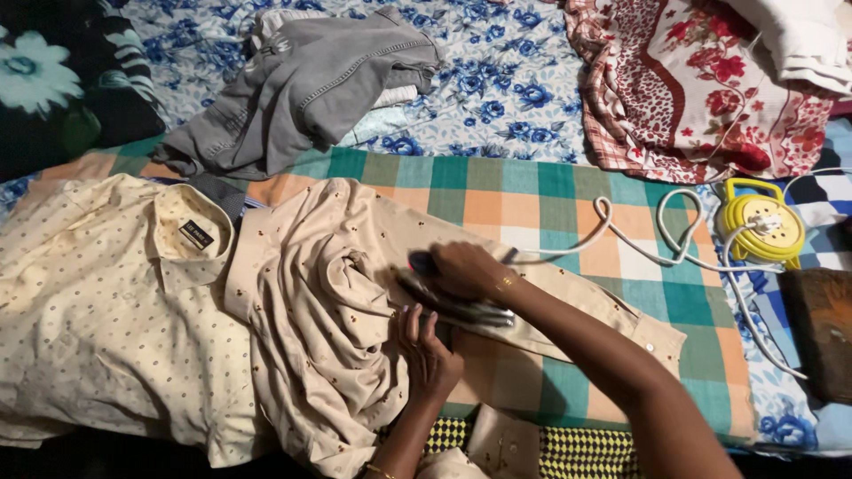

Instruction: The person irons a beige patterned shirt on a bed, smoothing the sleeves and body with an electric iron. They repeatedly adjust the fabric and iron different sections of the shirt.

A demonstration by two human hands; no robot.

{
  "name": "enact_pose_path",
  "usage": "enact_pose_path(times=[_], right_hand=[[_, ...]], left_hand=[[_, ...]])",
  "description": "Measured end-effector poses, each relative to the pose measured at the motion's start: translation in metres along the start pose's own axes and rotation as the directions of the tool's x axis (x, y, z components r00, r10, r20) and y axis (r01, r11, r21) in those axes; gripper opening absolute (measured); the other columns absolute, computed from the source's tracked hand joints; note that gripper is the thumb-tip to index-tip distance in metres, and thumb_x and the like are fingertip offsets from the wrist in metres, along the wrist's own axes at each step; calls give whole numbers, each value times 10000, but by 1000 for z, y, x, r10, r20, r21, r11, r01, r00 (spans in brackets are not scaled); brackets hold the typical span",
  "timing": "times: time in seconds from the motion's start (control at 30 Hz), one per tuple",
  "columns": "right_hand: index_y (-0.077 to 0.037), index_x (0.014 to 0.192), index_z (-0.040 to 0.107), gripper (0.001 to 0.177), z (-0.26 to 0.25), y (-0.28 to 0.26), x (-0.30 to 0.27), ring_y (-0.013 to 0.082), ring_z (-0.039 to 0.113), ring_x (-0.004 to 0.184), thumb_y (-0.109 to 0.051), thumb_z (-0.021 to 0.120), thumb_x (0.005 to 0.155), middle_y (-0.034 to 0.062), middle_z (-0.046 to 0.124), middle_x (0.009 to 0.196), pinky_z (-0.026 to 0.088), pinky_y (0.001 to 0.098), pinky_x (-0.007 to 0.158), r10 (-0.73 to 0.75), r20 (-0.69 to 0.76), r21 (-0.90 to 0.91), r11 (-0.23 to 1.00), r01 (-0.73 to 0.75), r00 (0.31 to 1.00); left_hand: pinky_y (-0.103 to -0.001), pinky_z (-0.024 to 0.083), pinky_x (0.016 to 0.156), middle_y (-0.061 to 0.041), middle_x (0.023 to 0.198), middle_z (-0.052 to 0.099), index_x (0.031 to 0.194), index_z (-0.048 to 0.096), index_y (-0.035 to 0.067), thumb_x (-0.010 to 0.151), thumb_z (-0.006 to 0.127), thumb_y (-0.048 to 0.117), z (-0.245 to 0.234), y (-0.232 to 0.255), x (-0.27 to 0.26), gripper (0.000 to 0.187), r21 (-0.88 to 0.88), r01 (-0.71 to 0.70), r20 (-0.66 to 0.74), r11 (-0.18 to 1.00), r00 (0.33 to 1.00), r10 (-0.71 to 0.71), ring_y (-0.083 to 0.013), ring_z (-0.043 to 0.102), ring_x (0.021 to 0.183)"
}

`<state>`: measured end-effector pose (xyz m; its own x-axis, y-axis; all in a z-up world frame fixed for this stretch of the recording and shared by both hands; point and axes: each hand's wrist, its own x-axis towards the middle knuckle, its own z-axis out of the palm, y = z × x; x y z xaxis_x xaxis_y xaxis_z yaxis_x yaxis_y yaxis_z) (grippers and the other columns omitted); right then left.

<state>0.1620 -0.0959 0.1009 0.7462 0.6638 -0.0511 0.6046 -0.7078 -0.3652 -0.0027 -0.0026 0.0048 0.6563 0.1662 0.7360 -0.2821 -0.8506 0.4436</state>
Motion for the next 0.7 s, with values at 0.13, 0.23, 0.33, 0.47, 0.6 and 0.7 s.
enact_pose_path(times=[0.13,0.23,0.33,0.47,0.6,0.7], right_hand=[[-1,1005,606,420,-19,6,-59,458,690,738,-397,673,879,251,699,773,537,555,652,59,20,-57,997,-58,998],[-4,1011,595,416,-27,21,-75,461,688,724,-394,661,884,253,695,759,538,559,642,186,-18,-127,974,-187,982],[13,982,585,465,-39,46,-70,461,685,719,-439,662,914,258,690,742,537,561,644,295,-78,-155,940,-304,952],[10,997,593,444,-55,84,-55,445,689,697,-417,678,909,249,694,738,542,549,648,310,-198,-193,918,-347,930],[12,1001,589,540,-62,114,-39,435,685,680,-500,713,880,246,690,732,546,537,638,361,-196,-199,896,-397,912],[11,981,596,568,-63,131,-31,439,677,676,-530,723,862,241,690,729,537,532,629,303,-251,-216,908,-358,919]], left_hand=[[-656,297,1142,-246,1415,410,1347,364,25,743,694,33,-3,1,6,689,-30,15,31,999,999,-14,-501,426,1313],[-642,297,1141,-233,1425,438,1344,391,32,796,693,69,-2,1,6,626,-26,26,67,999,997,-25,-470,438,1326],[-633,288,1131,-198,1433,490,1308,485,29,822,660,120,-2,1,10,525,23,49,163,999,985,-52,-431,448,1357],[-620,258,1134,-154,1413,559,1227,637,44,816,611,168,-1,3,18,430,116,11,259,993,965,-41,-379,451,1362],[-587,246,1139,-153,1373,597,1194,677,64,829,607,160,-1,4,23,384,94,58,316,994,945,-85,-354,481,1344],[-580,239,1136,-147,1358,609,1175,688,86,837,617,170,1,4,24,355,95,69,323,993,942,-97,-356,491,1324]])
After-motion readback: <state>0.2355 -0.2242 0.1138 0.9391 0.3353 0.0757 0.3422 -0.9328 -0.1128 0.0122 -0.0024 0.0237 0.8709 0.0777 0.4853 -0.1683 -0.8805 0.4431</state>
